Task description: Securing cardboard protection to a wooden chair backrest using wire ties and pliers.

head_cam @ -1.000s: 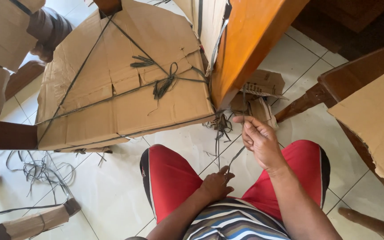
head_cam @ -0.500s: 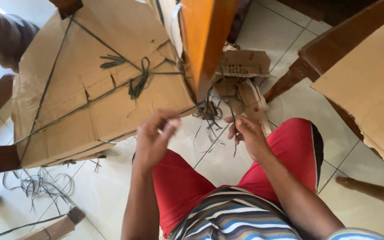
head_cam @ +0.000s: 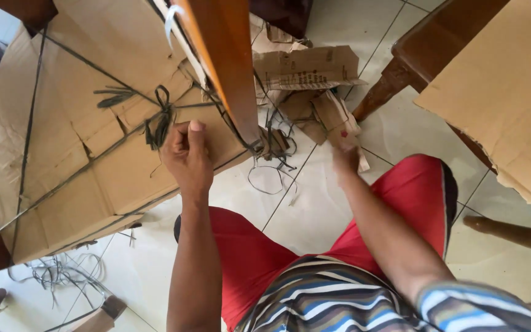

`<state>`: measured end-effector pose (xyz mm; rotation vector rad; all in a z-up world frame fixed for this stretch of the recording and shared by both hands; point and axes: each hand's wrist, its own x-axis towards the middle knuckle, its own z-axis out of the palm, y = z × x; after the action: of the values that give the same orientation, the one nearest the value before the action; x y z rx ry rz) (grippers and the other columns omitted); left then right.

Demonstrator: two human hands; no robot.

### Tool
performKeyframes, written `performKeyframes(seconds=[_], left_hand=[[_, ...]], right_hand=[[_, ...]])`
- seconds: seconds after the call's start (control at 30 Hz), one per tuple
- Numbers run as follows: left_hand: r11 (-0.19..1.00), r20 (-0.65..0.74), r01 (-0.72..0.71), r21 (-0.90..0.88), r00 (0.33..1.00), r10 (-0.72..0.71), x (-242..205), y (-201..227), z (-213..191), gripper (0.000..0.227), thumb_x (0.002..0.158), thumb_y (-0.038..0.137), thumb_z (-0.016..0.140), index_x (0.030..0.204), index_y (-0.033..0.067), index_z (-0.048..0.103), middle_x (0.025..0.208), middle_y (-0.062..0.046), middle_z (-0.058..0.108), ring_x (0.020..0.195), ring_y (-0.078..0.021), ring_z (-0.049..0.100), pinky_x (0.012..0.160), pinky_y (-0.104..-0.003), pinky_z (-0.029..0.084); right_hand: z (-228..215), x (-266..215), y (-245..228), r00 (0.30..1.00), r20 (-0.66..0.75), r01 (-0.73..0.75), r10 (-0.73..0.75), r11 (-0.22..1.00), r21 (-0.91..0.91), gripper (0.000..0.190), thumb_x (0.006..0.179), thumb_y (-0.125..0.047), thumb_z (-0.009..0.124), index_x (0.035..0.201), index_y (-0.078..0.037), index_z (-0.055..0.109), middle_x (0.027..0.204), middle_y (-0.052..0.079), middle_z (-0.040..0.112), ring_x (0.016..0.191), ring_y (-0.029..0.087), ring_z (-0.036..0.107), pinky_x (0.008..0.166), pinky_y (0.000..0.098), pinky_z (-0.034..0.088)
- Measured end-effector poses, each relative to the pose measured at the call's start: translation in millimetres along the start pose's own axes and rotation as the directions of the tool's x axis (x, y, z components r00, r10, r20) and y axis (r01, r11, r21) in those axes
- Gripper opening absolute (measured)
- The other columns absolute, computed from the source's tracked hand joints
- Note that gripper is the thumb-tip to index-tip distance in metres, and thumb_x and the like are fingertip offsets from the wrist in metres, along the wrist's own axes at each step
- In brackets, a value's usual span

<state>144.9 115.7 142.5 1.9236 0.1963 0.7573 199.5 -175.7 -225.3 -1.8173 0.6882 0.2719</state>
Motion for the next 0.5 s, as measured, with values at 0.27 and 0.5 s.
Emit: performKeyframes(seconds=[0.27, 0.5], left_hand=[[0.999, -0.003, 0.043, -0.004, 0.999, -0.043, 3.4, -1.4, -1.2, 0.025, 0.104, 0.020, 0.068, 0.085, 0.0037, 0.069, 0.059, -0.007, 0.047, 0.059, -0.0151, 0.046, 0.058, -0.032, 0.042], [0.998, -0.040, 0.055, -0.006, 0.998, -0.055, 3.1, -3.7, -0.5, 0.020, 0.102, 0.016, 0.070, 0.084, 0.0062, 0.072, 0.055, -0.004, 0.049, 0.057, -0.0112, 0.046, 0.056, -0.028, 0.042]], right_hand=[[-37.4, 20.3, 0.9, 0.993, -0.003, -0.104, 0.115, 0.885, -0.454, 0.062, 0.097, -0.030, 0.060, 0.148, -0.004, 0.036, 0.138, 0.025, 0.043, 0.132, 0.052, 0.053, 0.108, 0.0546, 0.048], [-20.3, 73.7, 96.6, 0.962, 0.208, 0.031, 0.175, 0.690, -0.723, 0.037, 0.080, -0.036, 0.069, 0.100, -0.006, 0.078, 0.087, 0.017, 0.079, 0.094, 0.040, 0.077, 0.072, 0.0488, 0.061]])
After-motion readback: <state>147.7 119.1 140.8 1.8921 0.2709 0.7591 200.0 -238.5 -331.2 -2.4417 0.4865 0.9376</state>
